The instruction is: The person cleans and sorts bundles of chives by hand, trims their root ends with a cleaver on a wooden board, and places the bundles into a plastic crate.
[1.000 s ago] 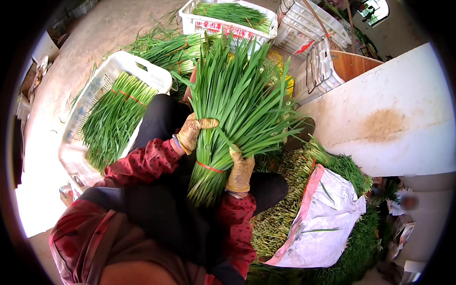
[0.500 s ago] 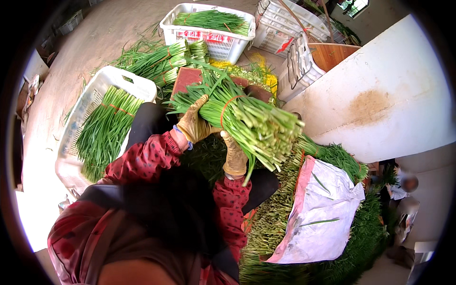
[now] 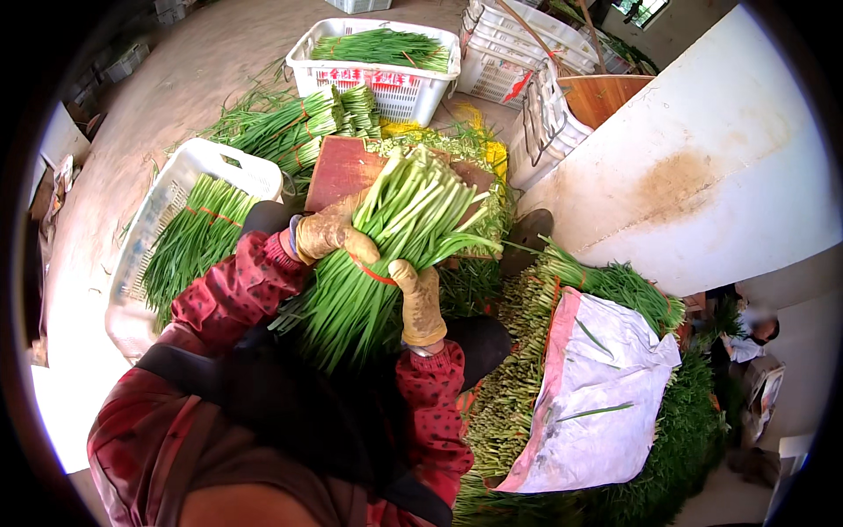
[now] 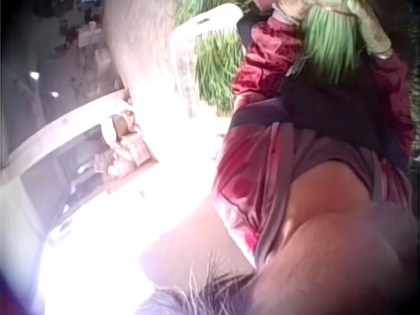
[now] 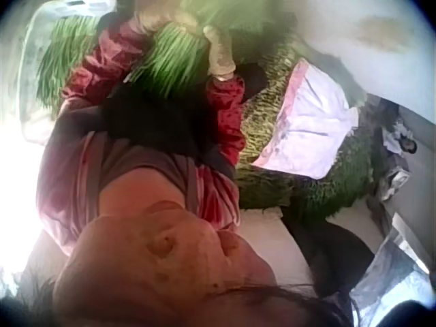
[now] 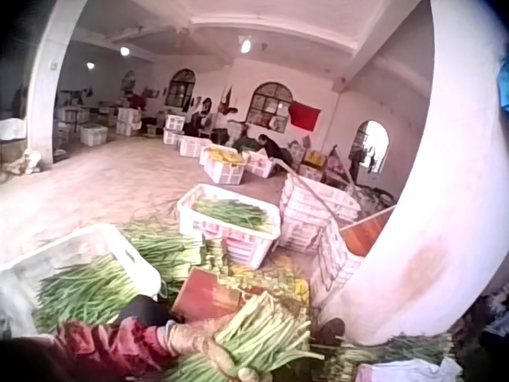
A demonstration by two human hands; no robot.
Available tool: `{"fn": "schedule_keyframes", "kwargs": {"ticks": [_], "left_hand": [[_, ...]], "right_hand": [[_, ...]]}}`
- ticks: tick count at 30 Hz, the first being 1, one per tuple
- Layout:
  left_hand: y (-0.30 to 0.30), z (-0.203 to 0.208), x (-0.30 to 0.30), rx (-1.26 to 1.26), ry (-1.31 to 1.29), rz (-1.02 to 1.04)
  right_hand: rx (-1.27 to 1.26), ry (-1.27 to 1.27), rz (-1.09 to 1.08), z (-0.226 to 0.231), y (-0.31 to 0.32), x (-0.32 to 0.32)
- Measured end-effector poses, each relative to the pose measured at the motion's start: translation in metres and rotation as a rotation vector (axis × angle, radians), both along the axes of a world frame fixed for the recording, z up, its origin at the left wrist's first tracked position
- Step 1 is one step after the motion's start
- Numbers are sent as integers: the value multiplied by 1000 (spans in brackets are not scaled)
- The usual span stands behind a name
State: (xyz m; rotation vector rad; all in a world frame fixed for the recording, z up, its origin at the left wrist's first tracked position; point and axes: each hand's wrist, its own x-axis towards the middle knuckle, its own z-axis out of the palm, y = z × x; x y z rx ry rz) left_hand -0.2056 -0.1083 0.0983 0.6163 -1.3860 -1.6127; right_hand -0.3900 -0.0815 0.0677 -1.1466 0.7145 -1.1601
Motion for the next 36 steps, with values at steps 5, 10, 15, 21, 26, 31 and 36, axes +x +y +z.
{"fn": "schedule_keyframes", "kwargs": {"ticks": [5, 10, 15, 21, 26, 31, 36], "left_hand": [[4, -6, 7, 144, 184, 21], [9, -6, 12, 152, 165, 3], [-4, 26, -8, 156, 252, 42], [-67, 116, 31, -352, -255, 284], [-131, 96, 20, -1027, -1023, 342], [-167, -8, 22, -848, -1419, 100], [-195, -98, 46, -511, -1487, 17]], "right_hand": [[93, 239, 320, 10, -21, -43], [-288, 77, -158, 54, -48, -52], [-229, -156, -157, 58, -83, -32], [81, 393, -471, -11, -126, -89], [74, 876, -476, -155, -148, -79], [184, 1238, -398, -213, -151, -45], [482, 855, -391, -238, -177, -50]]}}
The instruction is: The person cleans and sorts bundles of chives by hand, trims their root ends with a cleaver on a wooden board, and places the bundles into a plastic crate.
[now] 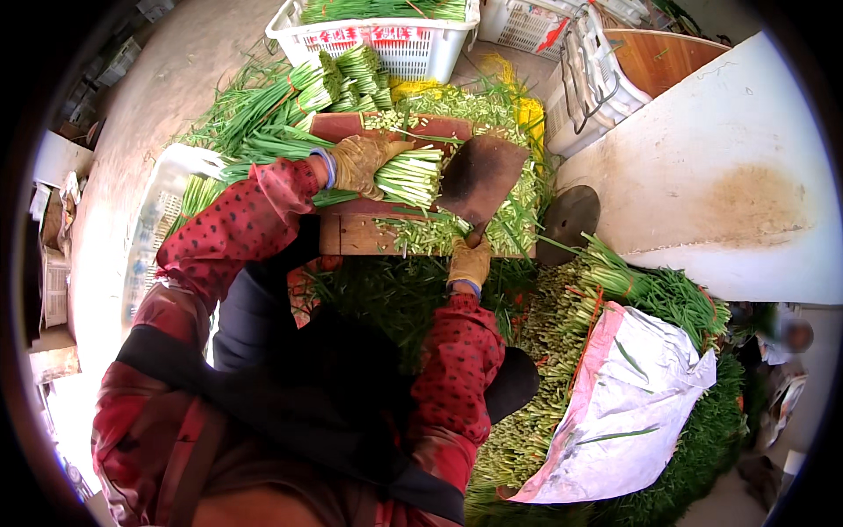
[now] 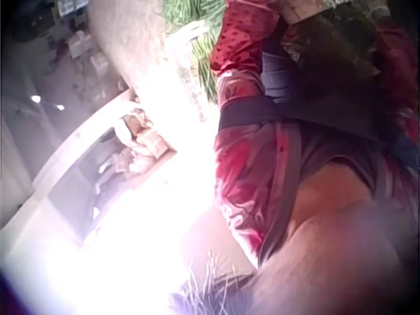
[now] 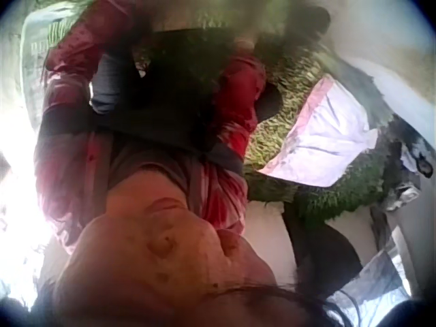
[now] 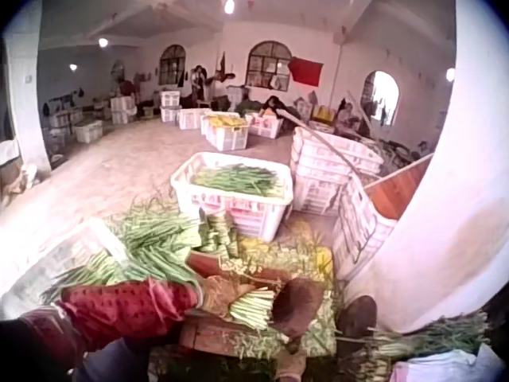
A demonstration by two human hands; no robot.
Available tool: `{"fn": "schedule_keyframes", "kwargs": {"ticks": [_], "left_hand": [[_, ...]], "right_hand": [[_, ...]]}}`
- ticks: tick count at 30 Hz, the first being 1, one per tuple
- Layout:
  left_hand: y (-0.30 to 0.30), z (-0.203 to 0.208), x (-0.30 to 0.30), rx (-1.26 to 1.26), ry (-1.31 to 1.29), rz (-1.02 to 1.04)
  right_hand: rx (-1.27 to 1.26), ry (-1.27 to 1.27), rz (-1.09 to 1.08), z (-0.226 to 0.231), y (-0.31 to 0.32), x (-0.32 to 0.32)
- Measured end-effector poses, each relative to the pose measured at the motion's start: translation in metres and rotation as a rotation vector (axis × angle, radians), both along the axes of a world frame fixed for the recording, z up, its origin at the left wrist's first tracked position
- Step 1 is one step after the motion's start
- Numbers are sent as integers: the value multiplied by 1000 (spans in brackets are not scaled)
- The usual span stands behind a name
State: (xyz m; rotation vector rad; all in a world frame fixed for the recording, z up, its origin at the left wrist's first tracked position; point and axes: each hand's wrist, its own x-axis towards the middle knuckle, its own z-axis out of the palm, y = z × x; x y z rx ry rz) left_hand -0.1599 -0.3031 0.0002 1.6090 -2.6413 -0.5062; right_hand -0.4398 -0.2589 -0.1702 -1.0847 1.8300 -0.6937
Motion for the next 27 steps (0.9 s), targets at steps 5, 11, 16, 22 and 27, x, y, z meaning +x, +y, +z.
{"fn": "schedule_keyframes", "kwargs": {"ticks": [5, 11, 16, 22, 27], "left_hand": [[-10, -26, -7, 231, -103, 117], [-12, -33, -15, 82, -307, 79], [7, -58, -39, -239, -298, 31], [-20, -57, -37, -19, -297, 66], [-35, -60, -39, 83, -315, 91]], "right_hand": [[-78, -577, -204, 13, -4, 9], [-429, -124, -115, 87, 40, 10], [-558, 343, 246, 112, 65, 38], [-481, 330, 297, 148, 75, 24], [-525, -59, 5, 161, 88, 27]]}}
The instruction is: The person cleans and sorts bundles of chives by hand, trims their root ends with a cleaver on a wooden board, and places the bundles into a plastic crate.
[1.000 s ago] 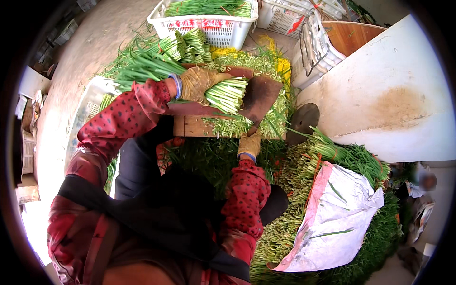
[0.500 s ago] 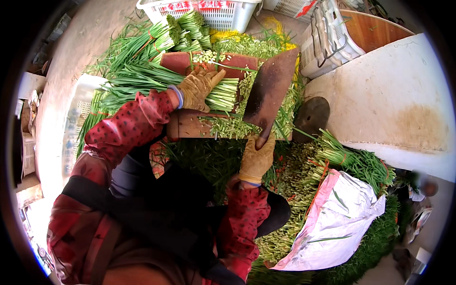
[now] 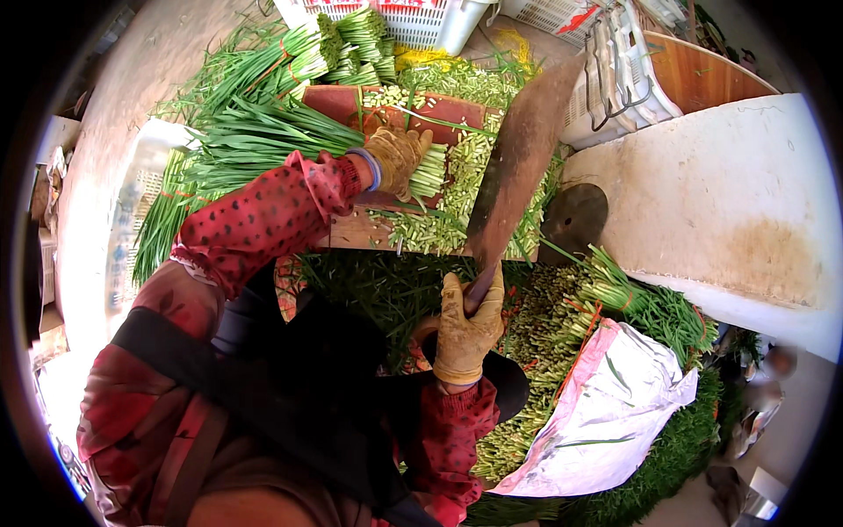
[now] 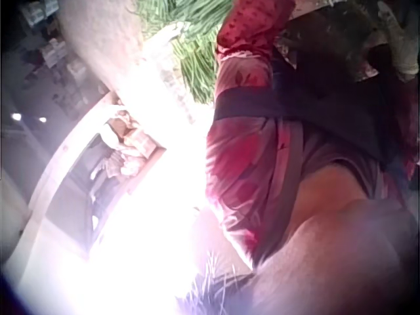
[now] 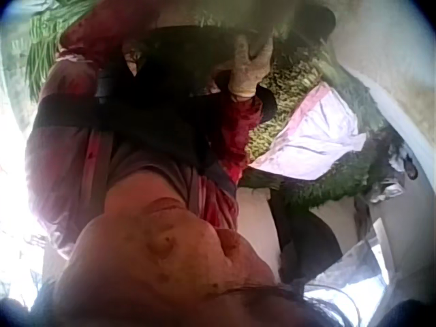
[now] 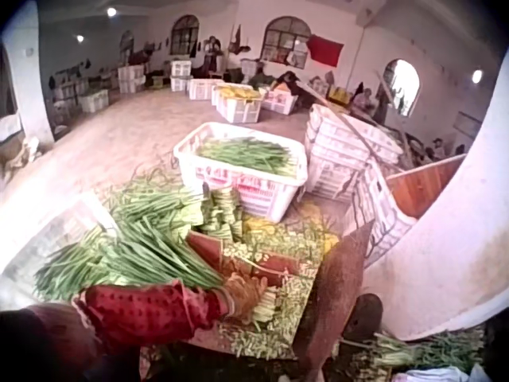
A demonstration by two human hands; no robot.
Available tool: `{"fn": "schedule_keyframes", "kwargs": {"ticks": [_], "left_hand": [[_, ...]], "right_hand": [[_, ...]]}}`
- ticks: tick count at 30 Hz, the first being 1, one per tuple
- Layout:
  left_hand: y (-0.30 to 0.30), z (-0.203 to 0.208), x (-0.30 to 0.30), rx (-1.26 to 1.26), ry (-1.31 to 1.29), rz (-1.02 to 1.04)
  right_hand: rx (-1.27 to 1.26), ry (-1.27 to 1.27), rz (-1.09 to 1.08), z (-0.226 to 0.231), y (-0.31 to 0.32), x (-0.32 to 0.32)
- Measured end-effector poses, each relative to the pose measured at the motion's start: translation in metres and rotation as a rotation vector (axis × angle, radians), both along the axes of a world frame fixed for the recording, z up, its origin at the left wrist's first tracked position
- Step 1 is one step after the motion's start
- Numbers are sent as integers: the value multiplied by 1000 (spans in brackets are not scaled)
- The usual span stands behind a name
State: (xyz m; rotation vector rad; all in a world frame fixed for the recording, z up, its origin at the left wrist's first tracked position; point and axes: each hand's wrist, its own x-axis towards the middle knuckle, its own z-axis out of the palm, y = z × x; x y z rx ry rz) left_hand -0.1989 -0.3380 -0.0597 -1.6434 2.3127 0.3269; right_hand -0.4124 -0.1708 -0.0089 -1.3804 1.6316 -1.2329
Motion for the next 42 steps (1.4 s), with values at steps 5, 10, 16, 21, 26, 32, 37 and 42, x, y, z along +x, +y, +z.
{"fn": "schedule_keyframes", "kwargs": {"ticks": [5, 10, 16, 21, 26, 32, 37, 42], "left_hand": [[-9, -8, -4, 27, -1, 38], [-10, -11, -6, 19, 64, 111], [-8, -7, -4, 22, 94, 126], [-7, -7, -6, 51, 92, 126], [-6, -11, -8, 14, 109, 141], [-1, -15, -2, -12, 97, 137], [-1, -15, -12, -149, 163, 78], [14, -3, -4, -86, 87, 49]], "right_hand": [[267, -171, 73, 16, -7, 8], [255, 16, 149, 6, -3, 9], [242, 255, 251, 0, -8, 9], [380, 321, 347, 4, -27, 3], [515, 265, 349, 19, -53, 3], [511, 316, 466, 15, -85, 9], [78, 638, 392, -64, -120, 32], [544, -36, 143, -81, -100, 26]]}}
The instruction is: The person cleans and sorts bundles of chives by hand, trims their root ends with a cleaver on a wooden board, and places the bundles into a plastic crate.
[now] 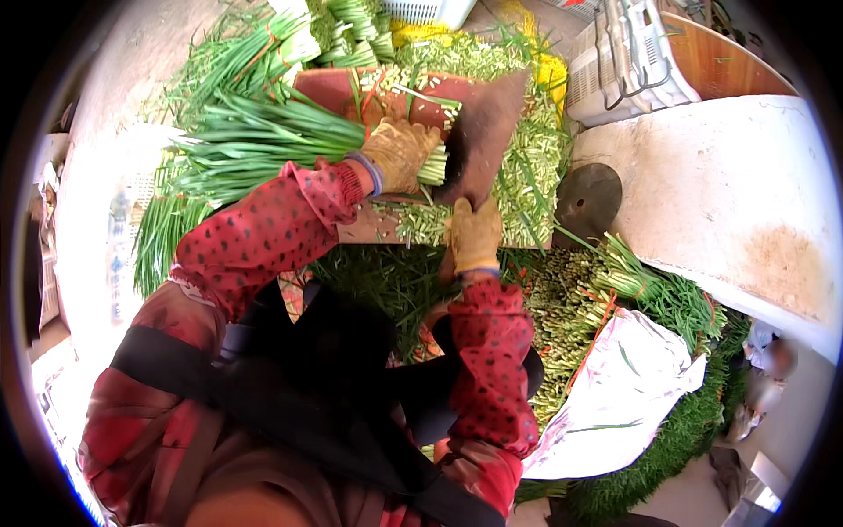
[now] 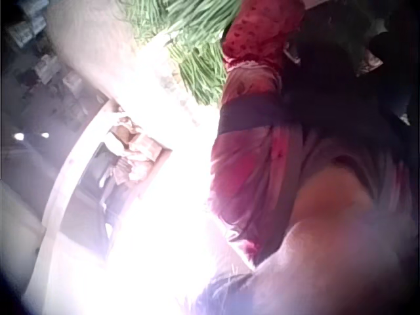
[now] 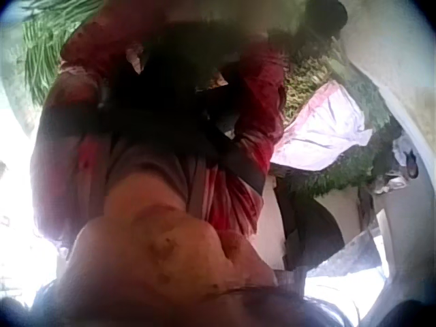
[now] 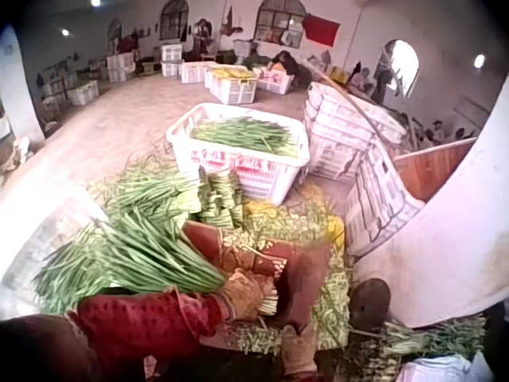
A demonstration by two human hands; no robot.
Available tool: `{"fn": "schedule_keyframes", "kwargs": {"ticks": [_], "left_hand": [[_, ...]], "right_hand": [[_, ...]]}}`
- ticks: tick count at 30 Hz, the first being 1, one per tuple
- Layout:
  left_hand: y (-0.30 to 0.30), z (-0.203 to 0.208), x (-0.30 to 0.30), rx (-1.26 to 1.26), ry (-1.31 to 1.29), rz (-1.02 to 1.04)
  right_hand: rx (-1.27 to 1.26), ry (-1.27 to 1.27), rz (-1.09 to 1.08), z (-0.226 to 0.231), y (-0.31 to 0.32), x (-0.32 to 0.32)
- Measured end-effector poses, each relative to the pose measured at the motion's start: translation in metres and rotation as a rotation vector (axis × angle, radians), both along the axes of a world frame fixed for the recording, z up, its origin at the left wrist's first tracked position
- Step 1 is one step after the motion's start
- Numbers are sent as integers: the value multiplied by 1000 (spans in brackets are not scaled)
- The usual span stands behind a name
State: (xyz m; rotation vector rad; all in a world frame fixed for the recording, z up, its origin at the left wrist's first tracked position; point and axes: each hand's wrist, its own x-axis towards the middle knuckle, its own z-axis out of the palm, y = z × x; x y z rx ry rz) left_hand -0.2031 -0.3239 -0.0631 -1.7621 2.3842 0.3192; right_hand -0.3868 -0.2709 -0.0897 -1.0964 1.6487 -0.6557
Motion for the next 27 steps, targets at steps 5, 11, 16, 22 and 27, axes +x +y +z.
{"fn": "schedule_keyframes", "kwargs": {"ticks": [5, 11, 16, 22, 27], "left_hand": [[5, 5, 51, -36, 256, -127], [17, 22, 69, 160, 55, 29], [27, 8, 73, -37, 116, -21], [42, 24, 62, 38, -31, 1], [50, 23, 74, -11, -21, -83]], "right_hand": [[9, -185, -210, 5, 42, -26], [-39, -158, -214, 55, 75, 1], [-53, -218, -238, 26, 86, 32], [-310, 290, -41, -31, -5, 4], [-277, 736, 116, -31, -29, -48]]}}
